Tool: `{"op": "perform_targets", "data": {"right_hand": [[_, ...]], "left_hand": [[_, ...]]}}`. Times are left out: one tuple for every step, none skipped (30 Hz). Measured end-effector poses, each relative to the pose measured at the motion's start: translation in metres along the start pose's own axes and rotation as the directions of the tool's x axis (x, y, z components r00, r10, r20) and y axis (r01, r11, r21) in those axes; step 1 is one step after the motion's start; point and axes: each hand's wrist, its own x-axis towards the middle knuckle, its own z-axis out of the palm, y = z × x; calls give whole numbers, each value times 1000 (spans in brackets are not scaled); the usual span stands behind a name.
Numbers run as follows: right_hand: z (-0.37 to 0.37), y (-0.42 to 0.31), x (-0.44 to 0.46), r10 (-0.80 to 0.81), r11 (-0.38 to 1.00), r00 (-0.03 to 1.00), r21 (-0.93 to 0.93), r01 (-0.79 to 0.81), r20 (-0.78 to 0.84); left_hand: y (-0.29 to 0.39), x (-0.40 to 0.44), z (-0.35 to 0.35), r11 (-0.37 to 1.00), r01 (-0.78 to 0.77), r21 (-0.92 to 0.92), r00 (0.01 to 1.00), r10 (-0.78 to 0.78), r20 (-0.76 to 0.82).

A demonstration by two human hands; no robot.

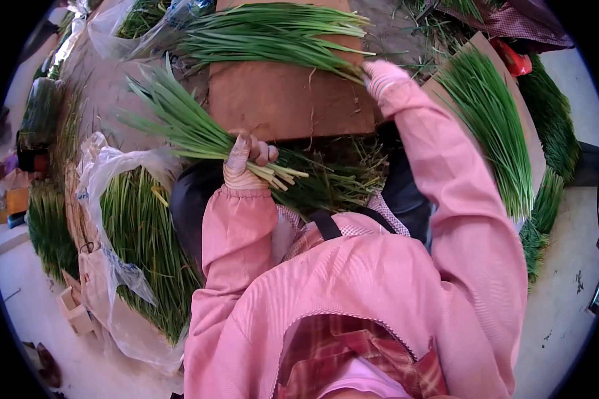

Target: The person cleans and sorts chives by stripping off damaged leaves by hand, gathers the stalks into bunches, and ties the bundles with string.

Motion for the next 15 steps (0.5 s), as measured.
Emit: {"op": "perform_targets", "data": {"right_hand": [[-17,-3,1,-39,999,999,-19,39,13],[-34,-5,-3,-36,999,985,10,38,-167],[-52,-11,-8,-34,998,937,29,47,-347],[-60,-12,-6,-61,978,824,132,163,-563],[-67,-12,-12,-40,949,766,216,229,-641],[-58,-3,-4,-65,919,806,279,277,-588],[-53,-2,0,-97,883,840,343,320,-534],[-41,0,-10,-118,958,954,219,182,-277],[-36,-5,-28,-71,996,997,52,71,-1],[-27,5,-26,24,994,997,106,-31,69],[12,39,-4,92,925,983,378,-27,-156],[-14,31,-11,227,708,974,688,-162,-4],[-50,12,-30,299,370,934,878,-304,197],[-66,-9,-46,335,188,930,956,-225,153],[-69,-11,-51,335,95,939,989,-116,78]], "left_hand": [[0,-4,-1,1000,0,-1,1000,0,-9],[0,-5,0,999,-18,35,998,20,-59],[0,-2,1,997,-41,63,994,47,-103],[0,-2,-1,996,-59,67,990,67,-123],[0,-2,0,996,-67,54,989,73,-126],[2,-3,5,992,-87,89,986,99,-135],[3,-3,8,986,-110,126,981,128,-143],[2,-3,10,981,-124,148,976,148,-162],[3,-5,8,982,-125,142,975,148,-164],[4,-5,6,993,-74,93,984,87,-156],[4,-3,3,999,-30,38,989,35,-145],[1,-3,-5,1000,-19,-4,995,18,-96],[0,-5,-4,1000,-20,-10,994,19,-107],[-1,-6,0,1000,15,8,992,-14,-126],[-1,-6,3,998,48,27,989,-44,-142]]}}
